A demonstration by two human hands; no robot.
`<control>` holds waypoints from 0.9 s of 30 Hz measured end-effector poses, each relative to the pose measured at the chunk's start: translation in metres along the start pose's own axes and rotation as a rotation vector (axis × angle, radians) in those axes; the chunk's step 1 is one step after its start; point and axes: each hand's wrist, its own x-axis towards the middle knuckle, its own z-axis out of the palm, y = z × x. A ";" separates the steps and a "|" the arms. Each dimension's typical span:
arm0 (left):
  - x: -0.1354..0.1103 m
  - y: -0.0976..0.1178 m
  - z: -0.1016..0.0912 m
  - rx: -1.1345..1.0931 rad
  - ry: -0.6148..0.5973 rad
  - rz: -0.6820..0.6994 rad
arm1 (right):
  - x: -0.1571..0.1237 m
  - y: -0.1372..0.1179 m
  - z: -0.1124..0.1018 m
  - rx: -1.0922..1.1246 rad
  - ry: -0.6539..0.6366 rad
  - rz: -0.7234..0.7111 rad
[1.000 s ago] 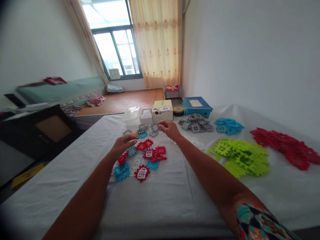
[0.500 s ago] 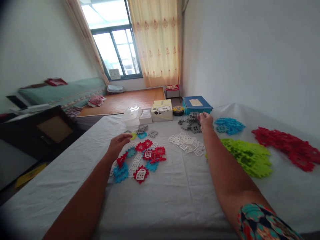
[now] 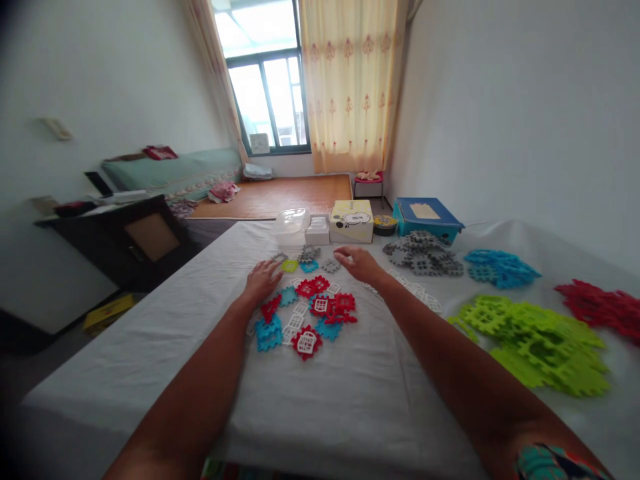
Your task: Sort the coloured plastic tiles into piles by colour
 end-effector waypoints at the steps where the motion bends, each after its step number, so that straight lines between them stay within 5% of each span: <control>1: 0.000 0.002 0.000 -0.002 -0.031 0.028 | 0.007 -0.010 0.013 -0.049 -0.082 -0.040; 5: 0.000 0.002 -0.006 -0.079 -0.079 0.132 | 0.050 -0.021 0.057 -0.243 -0.160 0.044; 9: -0.002 -0.001 -0.012 -0.114 -0.015 0.085 | 0.089 -0.012 0.084 -0.269 -0.167 0.204; 14: -0.002 -0.004 -0.007 -0.176 0.096 0.039 | 0.097 -0.013 0.105 -0.216 -0.241 0.176; 22: 0.005 -0.015 0.009 -0.184 0.046 0.013 | 0.060 -0.043 0.078 0.143 -0.514 -0.114; 27: 0.002 -0.012 0.006 -0.125 -0.052 0.091 | 0.045 -0.026 0.049 0.379 -0.246 0.128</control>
